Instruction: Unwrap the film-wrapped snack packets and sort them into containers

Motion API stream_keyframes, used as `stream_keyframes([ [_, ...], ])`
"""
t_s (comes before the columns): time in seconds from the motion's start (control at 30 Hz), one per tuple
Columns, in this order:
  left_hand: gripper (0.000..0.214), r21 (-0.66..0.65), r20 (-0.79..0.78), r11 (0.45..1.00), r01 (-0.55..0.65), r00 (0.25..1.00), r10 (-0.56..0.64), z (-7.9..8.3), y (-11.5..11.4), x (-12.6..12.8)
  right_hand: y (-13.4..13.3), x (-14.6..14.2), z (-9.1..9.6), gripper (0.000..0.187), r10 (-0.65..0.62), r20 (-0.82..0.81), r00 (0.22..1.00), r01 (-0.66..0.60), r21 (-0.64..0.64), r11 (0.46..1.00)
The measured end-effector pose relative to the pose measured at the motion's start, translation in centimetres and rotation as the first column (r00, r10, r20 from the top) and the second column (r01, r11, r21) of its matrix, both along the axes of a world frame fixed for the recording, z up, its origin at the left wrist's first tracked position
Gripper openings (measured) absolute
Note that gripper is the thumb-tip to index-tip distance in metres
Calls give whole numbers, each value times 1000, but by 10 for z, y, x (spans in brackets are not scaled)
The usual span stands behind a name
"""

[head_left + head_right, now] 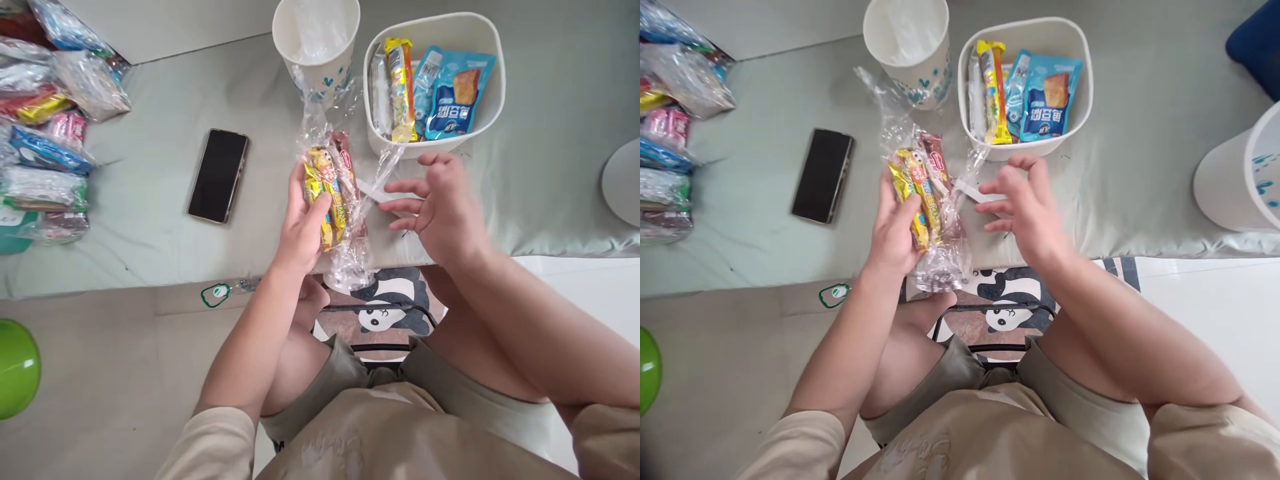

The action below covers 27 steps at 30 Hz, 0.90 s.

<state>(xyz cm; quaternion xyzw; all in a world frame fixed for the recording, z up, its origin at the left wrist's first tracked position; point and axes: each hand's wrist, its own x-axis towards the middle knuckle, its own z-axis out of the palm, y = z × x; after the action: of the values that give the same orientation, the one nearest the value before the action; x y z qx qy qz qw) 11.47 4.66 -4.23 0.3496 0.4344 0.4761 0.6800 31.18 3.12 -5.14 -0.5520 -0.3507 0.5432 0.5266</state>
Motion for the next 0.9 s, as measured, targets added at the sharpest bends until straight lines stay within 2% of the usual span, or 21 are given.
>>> stream_keyframes([
  [0.1,83,98,-37,995,29,999,-25,-8,-6,6,-9,-12,-4,65,108,181,978,-130,118,984],
  [0.2,80,108,-17,989,100,995,-98,-15,-10,12,-10,-18,-8,65,134,259,957,-180,162,970],
  [0.3,80,19,18,994,108,994,-108,-17,-7,12,-6,-14,-10,60,130,258,957,-177,171,969],
  [0.43,78,-100,68,995,-2,998,9,-8,5,1,-1,-2,-10,51,88,196,977,-118,147,982],
  [0.5,75,-101,77,993,-65,994,73,-3,10,-5,1,1,-9,51,43,175,984,-63,113,992],
  [0.6,71,-102,73,990,-98,992,105,2,12,-9,-1,-1,-5,62,5,152,988,-12,43,999],
  [0.7,70,-42,-2,994,-100,995,100,-2,11,-10,-4,-6,1,67,92,160,983,-94,8,996],
  [0.77,69,-5,-79,997,-72,994,72,-8,10,-11,-7,-9,4,68,138,329,934,-174,84,981],
  [0.83,66,10,-162,1000,-21,986,23,-14,10,-12,-9,-10,6,60,123,550,826,-257,173,951],
  [0.9,63,57,-282,998,30,959,-13,-17,10,-14,-11,-9,7,46,116,688,716,-338,198,920],
])
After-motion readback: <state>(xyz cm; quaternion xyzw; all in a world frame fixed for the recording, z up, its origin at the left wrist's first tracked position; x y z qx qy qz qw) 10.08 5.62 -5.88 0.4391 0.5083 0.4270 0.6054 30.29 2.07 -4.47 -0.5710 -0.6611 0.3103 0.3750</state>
